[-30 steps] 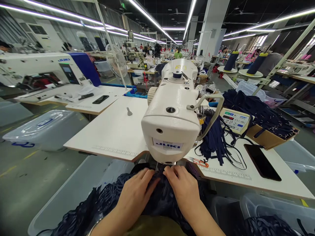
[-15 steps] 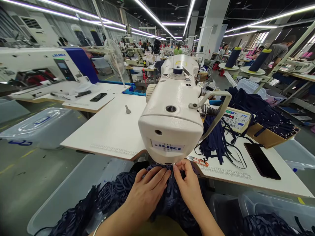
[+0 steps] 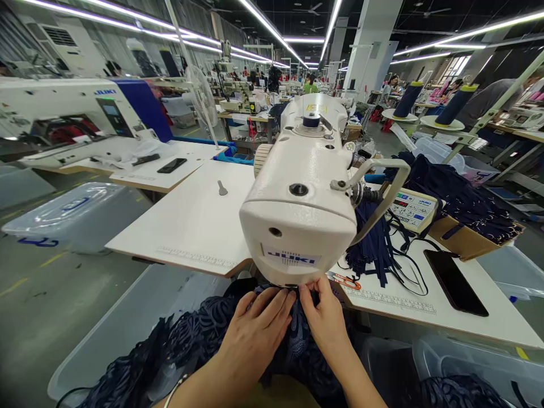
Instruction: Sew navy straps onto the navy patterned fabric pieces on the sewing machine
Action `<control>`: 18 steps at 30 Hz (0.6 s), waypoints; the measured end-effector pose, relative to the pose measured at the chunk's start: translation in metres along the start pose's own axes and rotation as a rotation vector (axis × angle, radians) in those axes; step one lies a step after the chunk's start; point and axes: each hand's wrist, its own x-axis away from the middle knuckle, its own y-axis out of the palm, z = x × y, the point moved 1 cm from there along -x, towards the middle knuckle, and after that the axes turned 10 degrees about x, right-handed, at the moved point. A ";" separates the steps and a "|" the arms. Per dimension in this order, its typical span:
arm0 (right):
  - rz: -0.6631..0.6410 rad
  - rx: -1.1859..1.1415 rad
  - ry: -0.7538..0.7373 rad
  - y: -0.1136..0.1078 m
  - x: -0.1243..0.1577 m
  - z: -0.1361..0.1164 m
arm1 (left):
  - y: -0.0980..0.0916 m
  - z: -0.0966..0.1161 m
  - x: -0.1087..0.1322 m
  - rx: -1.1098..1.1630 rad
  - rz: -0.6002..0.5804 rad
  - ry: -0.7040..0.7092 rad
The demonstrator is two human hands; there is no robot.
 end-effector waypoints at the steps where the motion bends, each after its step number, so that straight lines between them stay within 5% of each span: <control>1: -0.013 0.015 -0.006 -0.002 0.001 0.002 | 0.000 0.000 0.000 -0.005 -0.006 -0.001; 10: -0.012 0.206 -0.198 -0.038 0.008 0.047 | -0.001 -0.007 -0.002 0.013 0.044 0.066; 15: 0.010 0.291 -0.106 -0.056 0.015 0.060 | -0.003 -0.011 -0.005 -0.003 0.106 0.137; 18: -0.084 0.256 0.029 -0.062 0.020 0.065 | -0.007 -0.011 -0.007 0.018 0.108 0.165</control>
